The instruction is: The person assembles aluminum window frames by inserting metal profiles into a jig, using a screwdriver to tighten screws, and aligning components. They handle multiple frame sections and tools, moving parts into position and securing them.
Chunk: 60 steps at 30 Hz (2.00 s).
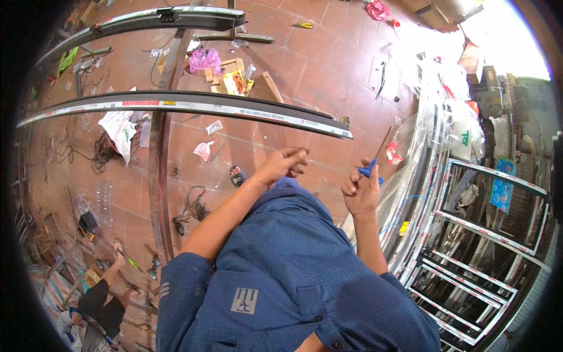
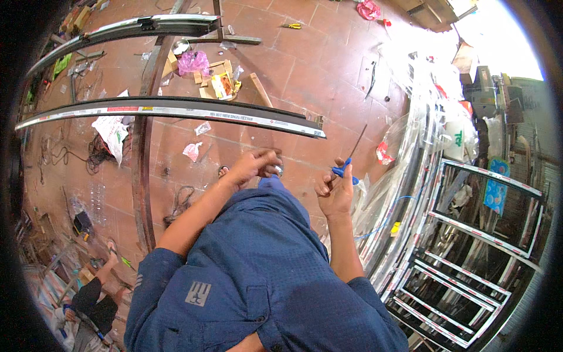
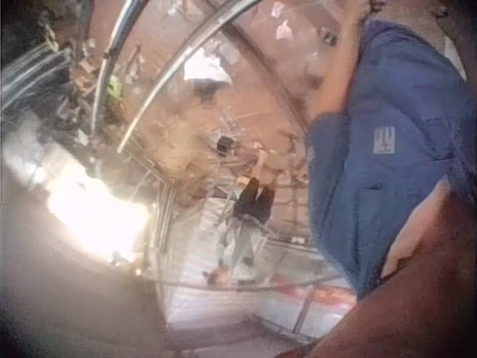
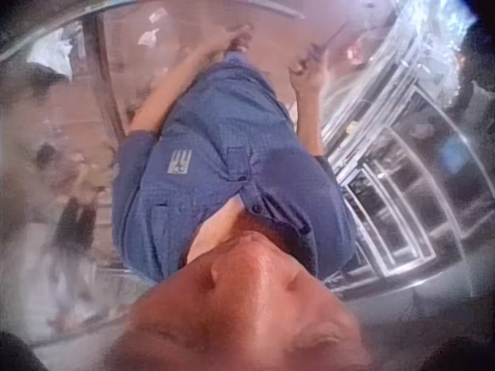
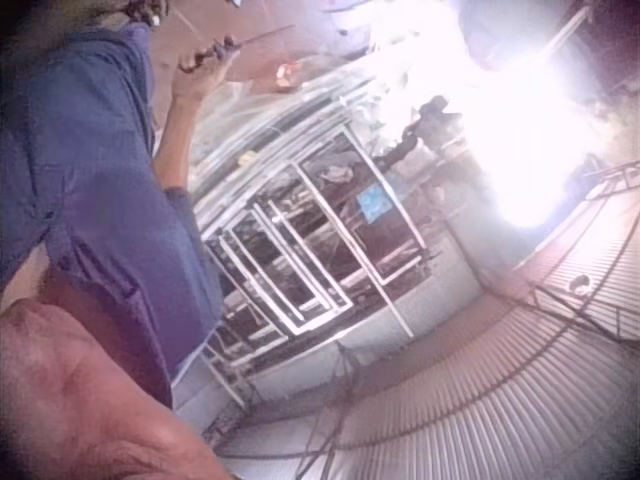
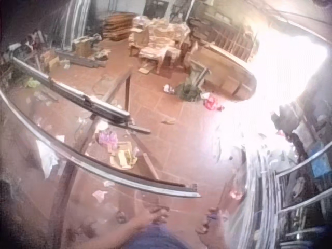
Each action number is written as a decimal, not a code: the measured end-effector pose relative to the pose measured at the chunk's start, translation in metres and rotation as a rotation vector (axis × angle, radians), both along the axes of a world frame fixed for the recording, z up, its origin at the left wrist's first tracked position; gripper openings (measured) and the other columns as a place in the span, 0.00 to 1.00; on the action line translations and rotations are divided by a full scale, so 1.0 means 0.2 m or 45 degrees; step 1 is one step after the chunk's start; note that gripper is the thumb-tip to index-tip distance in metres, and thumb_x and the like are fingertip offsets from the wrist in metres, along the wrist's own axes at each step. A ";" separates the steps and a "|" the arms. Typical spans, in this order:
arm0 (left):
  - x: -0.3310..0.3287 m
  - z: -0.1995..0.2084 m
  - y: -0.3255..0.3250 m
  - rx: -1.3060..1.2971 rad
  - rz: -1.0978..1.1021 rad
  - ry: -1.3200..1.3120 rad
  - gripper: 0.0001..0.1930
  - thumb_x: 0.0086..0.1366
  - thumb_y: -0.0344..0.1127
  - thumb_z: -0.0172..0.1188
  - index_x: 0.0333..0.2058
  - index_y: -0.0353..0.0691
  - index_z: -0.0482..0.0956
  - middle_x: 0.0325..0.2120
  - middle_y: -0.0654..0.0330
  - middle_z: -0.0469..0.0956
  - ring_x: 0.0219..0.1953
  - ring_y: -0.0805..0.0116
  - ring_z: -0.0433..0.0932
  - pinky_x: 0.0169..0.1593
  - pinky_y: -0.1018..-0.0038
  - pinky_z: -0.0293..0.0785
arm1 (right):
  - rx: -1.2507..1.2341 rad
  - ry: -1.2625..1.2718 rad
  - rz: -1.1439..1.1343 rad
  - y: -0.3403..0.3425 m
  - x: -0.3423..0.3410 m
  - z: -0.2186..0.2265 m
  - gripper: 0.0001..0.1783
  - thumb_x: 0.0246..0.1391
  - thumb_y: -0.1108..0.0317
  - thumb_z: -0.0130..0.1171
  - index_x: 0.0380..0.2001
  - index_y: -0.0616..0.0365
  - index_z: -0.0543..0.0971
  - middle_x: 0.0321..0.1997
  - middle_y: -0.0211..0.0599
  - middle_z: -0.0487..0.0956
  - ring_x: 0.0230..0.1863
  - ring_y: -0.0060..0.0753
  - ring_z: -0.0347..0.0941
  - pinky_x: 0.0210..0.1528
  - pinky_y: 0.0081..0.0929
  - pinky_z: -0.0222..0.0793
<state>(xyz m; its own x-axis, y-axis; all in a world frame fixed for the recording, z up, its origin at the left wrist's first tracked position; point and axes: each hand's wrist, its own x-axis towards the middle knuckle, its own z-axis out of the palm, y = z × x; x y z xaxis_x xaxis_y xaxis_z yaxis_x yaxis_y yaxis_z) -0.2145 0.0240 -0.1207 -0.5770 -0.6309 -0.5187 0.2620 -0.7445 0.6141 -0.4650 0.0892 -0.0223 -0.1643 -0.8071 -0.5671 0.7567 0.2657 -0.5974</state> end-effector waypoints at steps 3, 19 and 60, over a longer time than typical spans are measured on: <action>-0.14 0.11 0.01 -0.167 -0.216 -0.101 0.23 0.72 0.47 0.63 0.59 0.40 0.79 0.42 0.62 0.82 0.37 0.74 0.81 0.39 0.77 0.77 | -0.004 0.296 0.168 0.01 -0.08 -0.07 0.28 0.71 0.40 0.48 0.56 0.53 0.75 0.27 0.33 0.74 0.19 0.23 0.62 0.23 0.22 0.56; -0.70 0.36 0.02 -0.200 0.205 -0.319 0.21 0.80 0.47 0.49 0.43 0.32 0.81 0.42 0.54 0.84 0.44 0.67 0.81 0.52 0.70 0.78 | -0.056 0.352 1.014 -0.15 -0.56 -0.11 0.19 0.60 0.72 0.63 0.54 0.64 0.79 0.52 0.36 0.81 0.52 0.26 0.75 0.56 0.29 0.70; -1.18 0.60 -0.09 -0.002 0.265 -0.558 0.13 0.77 0.44 0.54 0.40 0.40 0.76 0.25 0.63 0.77 0.17 0.76 0.73 0.20 0.79 0.69 | -1.194 1.690 0.494 -0.25 -0.80 -0.02 0.31 0.51 0.82 0.60 0.60 0.50 0.79 0.70 0.46 0.70 0.60 0.46 0.76 0.61 0.38 0.72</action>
